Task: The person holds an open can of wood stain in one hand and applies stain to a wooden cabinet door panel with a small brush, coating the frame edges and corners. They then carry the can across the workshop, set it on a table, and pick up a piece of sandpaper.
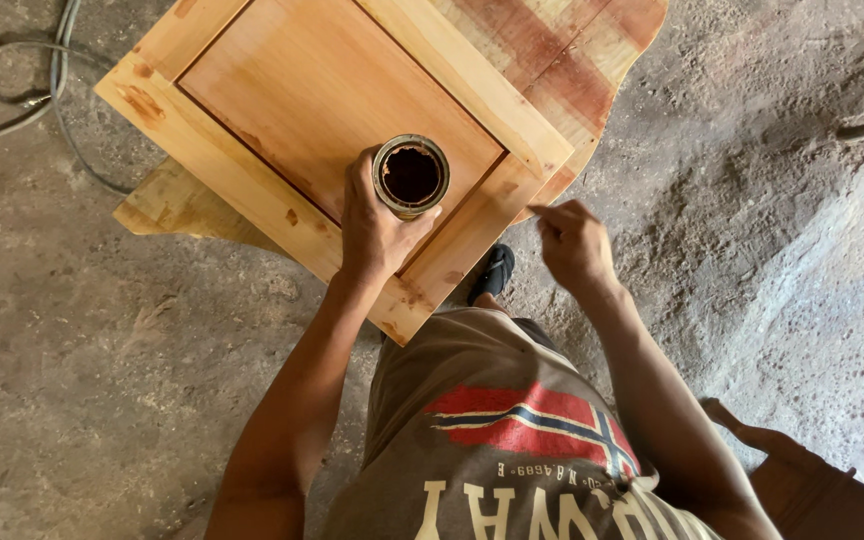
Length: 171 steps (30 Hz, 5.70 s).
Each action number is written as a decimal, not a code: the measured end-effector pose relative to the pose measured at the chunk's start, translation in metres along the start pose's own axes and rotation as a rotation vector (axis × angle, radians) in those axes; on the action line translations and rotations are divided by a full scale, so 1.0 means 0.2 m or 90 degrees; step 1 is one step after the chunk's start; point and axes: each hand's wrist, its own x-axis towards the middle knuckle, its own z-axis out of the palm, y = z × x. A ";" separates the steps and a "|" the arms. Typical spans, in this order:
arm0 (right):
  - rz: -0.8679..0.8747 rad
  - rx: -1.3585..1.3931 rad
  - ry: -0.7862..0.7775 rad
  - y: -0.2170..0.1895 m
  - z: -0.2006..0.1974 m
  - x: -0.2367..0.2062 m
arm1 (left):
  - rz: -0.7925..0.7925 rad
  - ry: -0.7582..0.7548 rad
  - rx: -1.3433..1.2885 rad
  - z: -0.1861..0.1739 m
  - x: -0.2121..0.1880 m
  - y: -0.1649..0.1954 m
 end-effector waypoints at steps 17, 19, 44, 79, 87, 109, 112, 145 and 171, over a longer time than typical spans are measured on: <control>-0.157 -0.205 0.150 0.18 -0.06 0.10 | -0.002 0.009 0.003 0.00 0.00 0.01; -0.186 -0.176 0.131 0.17 -0.06 0.10 | 0.010 0.008 0.008 0.00 0.00 0.01; -0.045 -0.014 0.046 0.14 -0.05 0.14 | 0.011 0.003 -0.011 0.00 0.00 0.00; 0.013 -0.101 0.063 0.15 -0.07 0.09 | 0.035 0.011 -0.001 0.00 0.02 0.01; 0.072 -0.034 0.032 0.16 -0.06 0.08 | 0.030 0.014 0.004 0.00 0.01 0.01; 0.051 -0.064 0.123 0.17 -0.04 0.04 | 0.012 0.003 -0.001 0.00 0.01 0.01; 0.091 0.002 0.022 0.13 -0.07 0.07 | 0.016 0.000 -0.001 -0.01 0.01 0.01; -0.234 -0.340 -0.040 -0.64 -0.43 -0.01 | 0.222 0.002 0.139 0.01 0.03 0.21; 0.049 -0.082 0.124 0.14 -0.14 -0.05 | -0.025 0.076 -0.148 0.12 -0.03 -0.02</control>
